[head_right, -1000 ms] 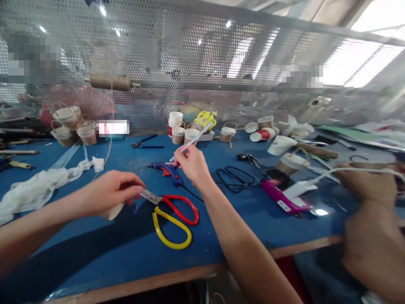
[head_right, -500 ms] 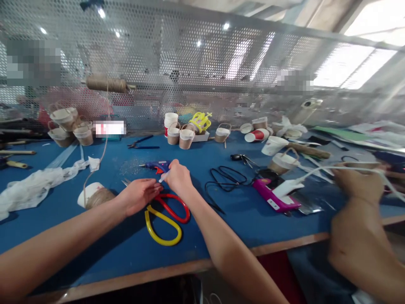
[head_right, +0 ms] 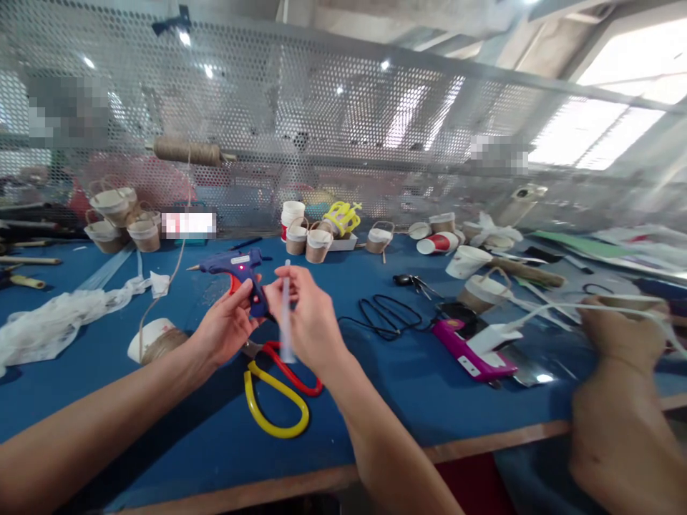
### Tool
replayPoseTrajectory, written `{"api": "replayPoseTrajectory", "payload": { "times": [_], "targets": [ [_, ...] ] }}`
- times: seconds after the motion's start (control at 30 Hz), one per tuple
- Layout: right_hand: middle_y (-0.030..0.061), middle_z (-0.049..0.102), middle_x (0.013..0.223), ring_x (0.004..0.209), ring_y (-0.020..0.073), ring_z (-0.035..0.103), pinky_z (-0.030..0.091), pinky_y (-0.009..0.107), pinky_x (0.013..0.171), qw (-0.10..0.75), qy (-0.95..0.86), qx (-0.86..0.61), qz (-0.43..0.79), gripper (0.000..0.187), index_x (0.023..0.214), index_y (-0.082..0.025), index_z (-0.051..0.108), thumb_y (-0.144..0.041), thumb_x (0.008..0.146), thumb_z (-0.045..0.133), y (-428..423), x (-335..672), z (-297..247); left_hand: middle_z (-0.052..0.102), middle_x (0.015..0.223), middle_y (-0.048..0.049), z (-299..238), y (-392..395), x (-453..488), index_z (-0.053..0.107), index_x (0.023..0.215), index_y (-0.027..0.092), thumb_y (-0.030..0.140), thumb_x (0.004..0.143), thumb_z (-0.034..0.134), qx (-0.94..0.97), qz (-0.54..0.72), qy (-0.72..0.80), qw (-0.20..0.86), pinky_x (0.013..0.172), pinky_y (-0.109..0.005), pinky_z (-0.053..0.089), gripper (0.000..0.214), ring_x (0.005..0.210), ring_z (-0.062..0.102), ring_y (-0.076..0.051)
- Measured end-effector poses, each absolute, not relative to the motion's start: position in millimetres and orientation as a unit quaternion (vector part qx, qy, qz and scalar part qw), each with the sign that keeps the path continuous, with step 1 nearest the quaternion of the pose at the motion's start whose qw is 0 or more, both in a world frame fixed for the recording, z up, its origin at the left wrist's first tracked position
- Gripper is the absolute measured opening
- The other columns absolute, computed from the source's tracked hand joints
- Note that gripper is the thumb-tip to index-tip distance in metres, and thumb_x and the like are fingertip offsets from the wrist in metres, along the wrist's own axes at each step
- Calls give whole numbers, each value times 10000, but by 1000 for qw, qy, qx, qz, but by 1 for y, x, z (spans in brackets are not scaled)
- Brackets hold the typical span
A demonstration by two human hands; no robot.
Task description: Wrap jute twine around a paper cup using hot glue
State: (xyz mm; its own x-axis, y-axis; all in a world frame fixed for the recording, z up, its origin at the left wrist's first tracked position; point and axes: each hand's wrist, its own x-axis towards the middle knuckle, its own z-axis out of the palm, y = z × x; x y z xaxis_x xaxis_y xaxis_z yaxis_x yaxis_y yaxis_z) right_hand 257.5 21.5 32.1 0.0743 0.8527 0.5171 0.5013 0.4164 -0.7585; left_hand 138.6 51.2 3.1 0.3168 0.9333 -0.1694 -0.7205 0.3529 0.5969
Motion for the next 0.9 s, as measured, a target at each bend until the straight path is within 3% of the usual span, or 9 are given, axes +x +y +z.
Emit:
{"api": "replayPoseTrajectory", "payload": {
  "times": [0.07, 0.2, 0.37, 0.53, 0.9],
  "targets": [
    [7, 614, 719, 605, 114, 584, 486, 252, 567, 595, -628, -432, 257, 169, 921, -179, 539, -316, 847, 471, 14, 266, 43, 674, 725, -47, 5, 44, 129, 610, 927, 130, 189, 828, 538, 234, 498, 219, 806, 640, -261, 486, 135, 686, 644, -150],
    [-38, 597, 622, 533, 89, 547, 454, 218, 483, 639, -609, -315, 348, 133, 948, -201, 546, -262, 883, 447, -2, 268, 53, 669, 768, -48, 8, 30, 112, 614, 982, 131, 270, 800, 581, 257, 387, 109, 879, 703, -320, 506, 231, 676, 636, -159],
    [-44, 595, 630, 527, 73, 554, 460, 217, 502, 677, -616, -325, 237, 139, 857, -208, 555, -203, 901, 423, -11, 260, 48, 646, 755, -35, 9, 25, 107, 626, 977, 109, 287, 801, 579, 263, 333, 27, 905, 749, -300, 493, 254, 646, 591, -120],
    [-49, 572, 679, 548, 63, 553, 474, 199, 502, 695, -619, -335, 146, 113, 917, -219, 573, -160, 857, 498, -10, 258, 45, 647, 752, -47, 5, 26, 108, 621, 986, 81, 284, 835, 529, 259, 320, 18, 911, 789, -306, 475, 269, 667, 595, -126],
    [13, 639, 806, 655, 150, 631, 519, 284, 550, 619, -664, -417, -42, 145, 890, -238, 597, -135, 795, 563, -10, 258, 42, 645, 729, -52, 5, 23, 109, 639, 972, 103, 296, 779, 618, 286, 352, 69, 889, 780, -279, 462, 274, 712, 605, -137]
  ]
}}
